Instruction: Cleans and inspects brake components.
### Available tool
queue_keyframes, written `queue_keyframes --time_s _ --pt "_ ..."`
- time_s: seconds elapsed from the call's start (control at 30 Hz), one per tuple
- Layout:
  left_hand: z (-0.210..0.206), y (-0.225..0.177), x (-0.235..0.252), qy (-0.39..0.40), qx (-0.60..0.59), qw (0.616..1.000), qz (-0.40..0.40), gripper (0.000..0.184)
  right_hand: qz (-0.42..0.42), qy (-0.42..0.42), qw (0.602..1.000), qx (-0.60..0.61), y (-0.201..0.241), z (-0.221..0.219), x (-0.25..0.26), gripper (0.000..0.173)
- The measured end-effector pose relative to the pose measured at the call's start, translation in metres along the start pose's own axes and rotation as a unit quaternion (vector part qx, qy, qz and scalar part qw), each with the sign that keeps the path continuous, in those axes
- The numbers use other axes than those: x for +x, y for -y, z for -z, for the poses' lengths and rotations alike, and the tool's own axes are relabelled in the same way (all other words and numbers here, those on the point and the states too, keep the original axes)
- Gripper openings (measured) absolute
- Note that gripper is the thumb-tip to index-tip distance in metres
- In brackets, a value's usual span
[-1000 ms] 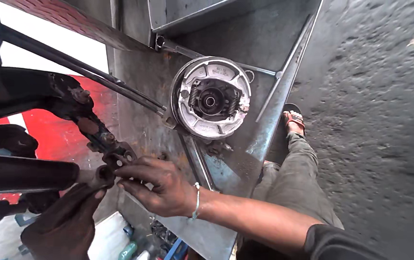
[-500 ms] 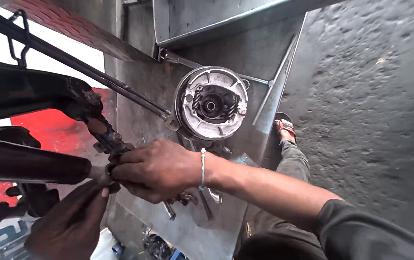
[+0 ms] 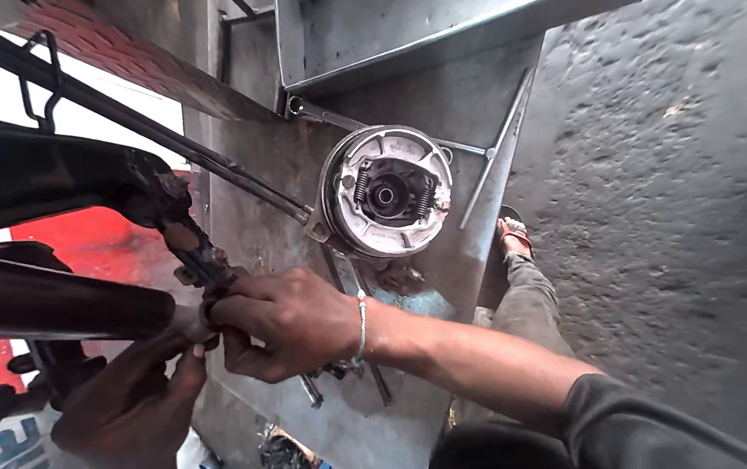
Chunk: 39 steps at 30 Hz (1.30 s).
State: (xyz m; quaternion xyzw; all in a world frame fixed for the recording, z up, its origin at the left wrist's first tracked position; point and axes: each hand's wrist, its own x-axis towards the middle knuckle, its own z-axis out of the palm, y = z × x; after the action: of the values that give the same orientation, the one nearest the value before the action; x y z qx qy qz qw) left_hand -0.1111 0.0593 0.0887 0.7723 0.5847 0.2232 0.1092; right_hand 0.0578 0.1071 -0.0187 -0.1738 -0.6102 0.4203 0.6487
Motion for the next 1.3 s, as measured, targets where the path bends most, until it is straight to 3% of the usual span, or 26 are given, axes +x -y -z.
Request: queue_keyframes --time_s 0.1,0.2,0.33,0.53,0.77,1.1,1.3 --pt "-0.004 -0.002 -0.002 -0.019 -0.003 1.000 -0.001 0.009 -0.014 -0.085 0.996 -0.022 0.003 -0.006 -0.006 0.013" --pt "-0.010 -0.005 -0.006 -0.048 -0.024 0.998 0.017 0.011 -0.091 -0.158 0.983 -0.024 0.007 0.011 -0.009 0.012" --pt "-0.014 -0.004 -0.010 -0.061 -0.023 0.998 0.019 0.012 -0.176 -0.121 0.976 0.047 0.021 0.019 -0.025 0.008" --pt "-0.015 -0.002 -0.009 -0.086 -0.032 0.996 0.016 0.010 -0.295 -0.151 0.929 0.164 0.025 0.016 -0.038 0.002" --pt "-0.014 0.011 -0.005 -0.072 -0.118 0.990 0.016 0.011 -0.313 -0.140 0.917 0.206 0.034 0.021 -0.039 0.002" --pt "0.001 0.022 0.001 -0.028 -0.065 0.997 0.008 0.002 -0.400 -0.106 0.861 0.295 0.043 0.026 -0.042 0.002" --pt "0.001 0.019 0.008 -0.015 -0.088 0.996 0.009 0.005 -0.364 -0.036 0.897 0.249 0.060 0.018 -0.060 0.009"
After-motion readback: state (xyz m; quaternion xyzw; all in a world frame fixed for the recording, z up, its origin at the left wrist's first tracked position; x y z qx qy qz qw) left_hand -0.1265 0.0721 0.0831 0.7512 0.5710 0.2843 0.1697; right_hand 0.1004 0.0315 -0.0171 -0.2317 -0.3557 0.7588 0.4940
